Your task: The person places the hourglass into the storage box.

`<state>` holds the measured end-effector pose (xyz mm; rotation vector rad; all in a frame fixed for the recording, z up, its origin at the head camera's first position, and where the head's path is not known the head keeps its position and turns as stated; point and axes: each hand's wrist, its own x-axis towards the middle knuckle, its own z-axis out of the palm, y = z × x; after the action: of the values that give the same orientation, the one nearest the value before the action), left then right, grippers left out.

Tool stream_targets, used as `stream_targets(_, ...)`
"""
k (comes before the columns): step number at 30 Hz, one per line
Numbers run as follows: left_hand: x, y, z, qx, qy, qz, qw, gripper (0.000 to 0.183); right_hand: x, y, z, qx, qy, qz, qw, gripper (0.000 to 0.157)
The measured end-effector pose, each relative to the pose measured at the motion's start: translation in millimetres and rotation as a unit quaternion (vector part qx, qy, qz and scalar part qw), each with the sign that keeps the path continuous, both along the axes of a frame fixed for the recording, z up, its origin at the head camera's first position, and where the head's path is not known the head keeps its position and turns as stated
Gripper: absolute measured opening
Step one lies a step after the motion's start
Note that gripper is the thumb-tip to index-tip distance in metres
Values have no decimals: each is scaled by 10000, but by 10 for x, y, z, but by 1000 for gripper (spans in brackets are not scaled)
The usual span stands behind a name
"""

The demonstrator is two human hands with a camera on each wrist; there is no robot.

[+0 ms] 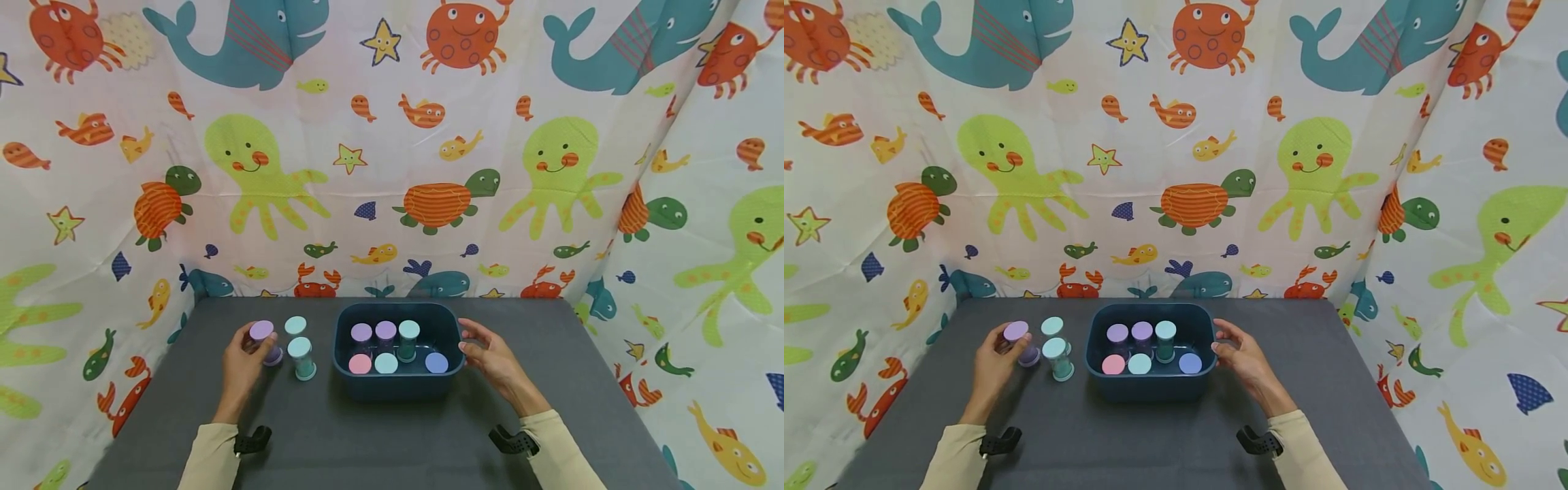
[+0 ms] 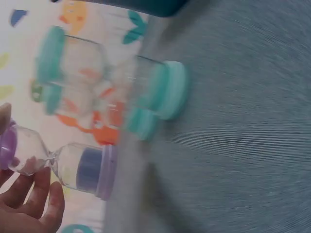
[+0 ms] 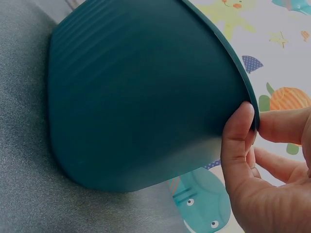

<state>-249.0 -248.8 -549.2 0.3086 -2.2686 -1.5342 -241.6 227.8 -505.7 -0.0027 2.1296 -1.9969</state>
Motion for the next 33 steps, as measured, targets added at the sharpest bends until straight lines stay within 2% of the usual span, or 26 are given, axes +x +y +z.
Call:
stream_targets(8,143,19,440,-342,-140,-132,9992,65,10,-8,17,13,8,-12,10000,53)
stream_targets(15,212,96,753,-366,59,-237,9990,65,16,-14,32,8,-20,-22,10000,53)
stream_targets(23,242,217,960,-495,409,-366,9973,63,12,-15,34,19,-68,-53,10000,53)
stream_targets(33,267,460,1226,-534,854,-911,9907,57,11,-22,46,28,-72,-20,10000,52)
